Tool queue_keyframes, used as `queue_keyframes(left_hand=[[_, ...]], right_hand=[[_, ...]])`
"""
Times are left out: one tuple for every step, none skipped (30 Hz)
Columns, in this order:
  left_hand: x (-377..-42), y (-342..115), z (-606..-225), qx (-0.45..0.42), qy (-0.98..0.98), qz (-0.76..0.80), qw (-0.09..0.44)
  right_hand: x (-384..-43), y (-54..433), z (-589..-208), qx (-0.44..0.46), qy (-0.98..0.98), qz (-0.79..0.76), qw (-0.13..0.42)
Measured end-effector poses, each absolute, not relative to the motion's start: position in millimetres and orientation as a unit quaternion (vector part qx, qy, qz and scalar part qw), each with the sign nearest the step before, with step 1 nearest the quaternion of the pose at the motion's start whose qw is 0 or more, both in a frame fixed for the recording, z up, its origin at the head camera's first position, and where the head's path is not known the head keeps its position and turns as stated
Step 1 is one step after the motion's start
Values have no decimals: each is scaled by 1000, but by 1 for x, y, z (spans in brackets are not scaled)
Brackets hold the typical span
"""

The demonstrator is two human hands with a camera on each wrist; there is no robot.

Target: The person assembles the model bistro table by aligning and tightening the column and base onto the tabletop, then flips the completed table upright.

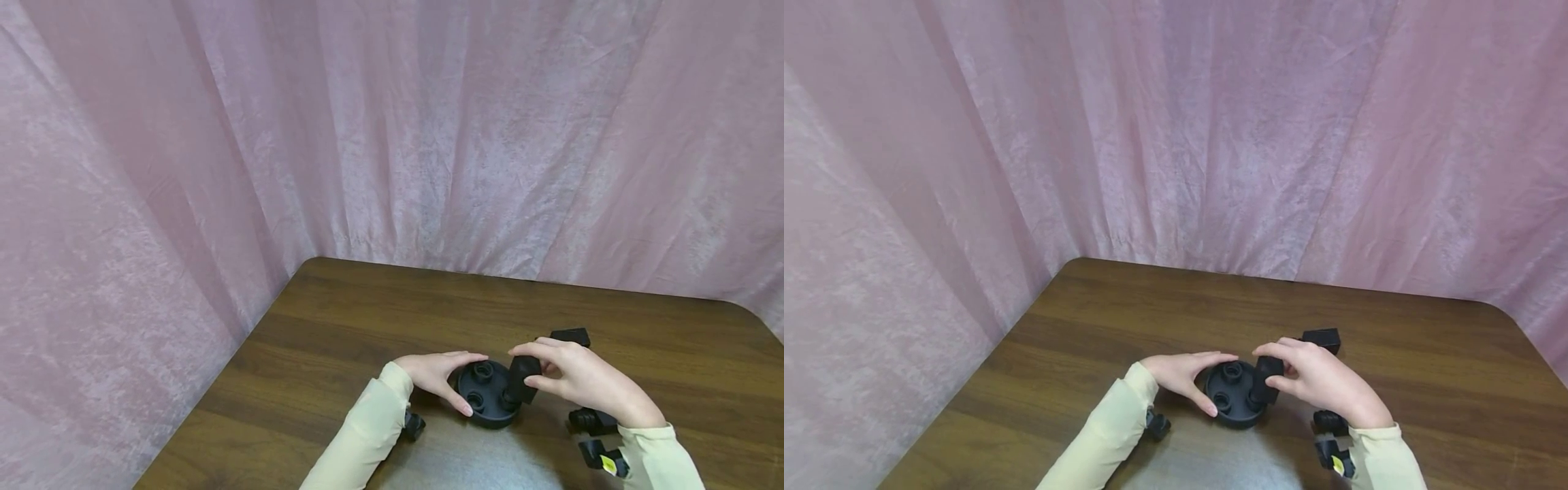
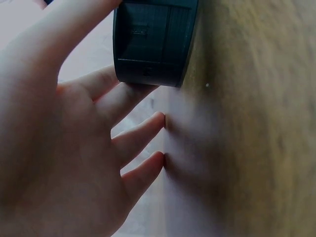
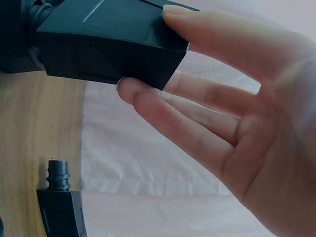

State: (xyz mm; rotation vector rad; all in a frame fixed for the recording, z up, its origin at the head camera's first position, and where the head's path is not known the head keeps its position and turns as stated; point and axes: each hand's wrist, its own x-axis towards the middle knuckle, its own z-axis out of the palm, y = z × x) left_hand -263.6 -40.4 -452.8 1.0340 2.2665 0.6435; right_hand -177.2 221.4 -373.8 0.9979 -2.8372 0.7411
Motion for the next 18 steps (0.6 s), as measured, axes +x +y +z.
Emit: queue_keyframes(left_hand=[[-264,-40,-453,384,846,240,281],[-264,-41,-453,383,846,240,281],[-264,-41,-453,382,847,240,280],[-264,-41,-453,383,847,240,280],[-264,-41,-453,384,847,240,279],[-264,-41,-453,385,846,241,278],[-264,-41,-453,387,846,241,278],[-264,-41,-453,388,845,241,277],[-264,-42,-453,389,845,242,277],[-264,-42,-453,389,844,243,277],[-264,-42,-453,389,844,243,278],[-264,-42,-454,390,844,244,278],[-264,-41,-454,388,844,243,279],[-264,-41,-454,387,844,244,280],[-264,-41,-454,386,844,243,282],[-264,-41,-454,384,845,243,283],[-264,-41,-454,383,845,243,284],[-265,-41,-454,382,845,242,284]], right_hand=[[-177,222,-374,325,-915,239,21],[-177,222,-374,326,-914,241,19],[-177,222,-374,324,-913,246,14],[-177,222,-373,321,-914,248,7],[-177,222,-373,319,-915,246,2],[-176,221,-373,315,-917,243,-4],[-176,220,-372,312,-920,239,-12],[-176,220,-372,311,-921,234,-17],[-176,219,-372,308,-924,227,-23],[-176,218,-371,308,-926,218,-27],[-176,218,-371,307,-927,212,-30],[-176,217,-371,305,-929,209,-35],[-175,217,-372,302,-929,209,-39],[-176,218,-372,300,-930,210,-41],[-176,218,-372,296,-930,211,-44],[-176,218,-373,293,-931,213,-45],[-177,219,-374,290,-932,214,-44],[-178,219,-375,289,-932,216,-44]])
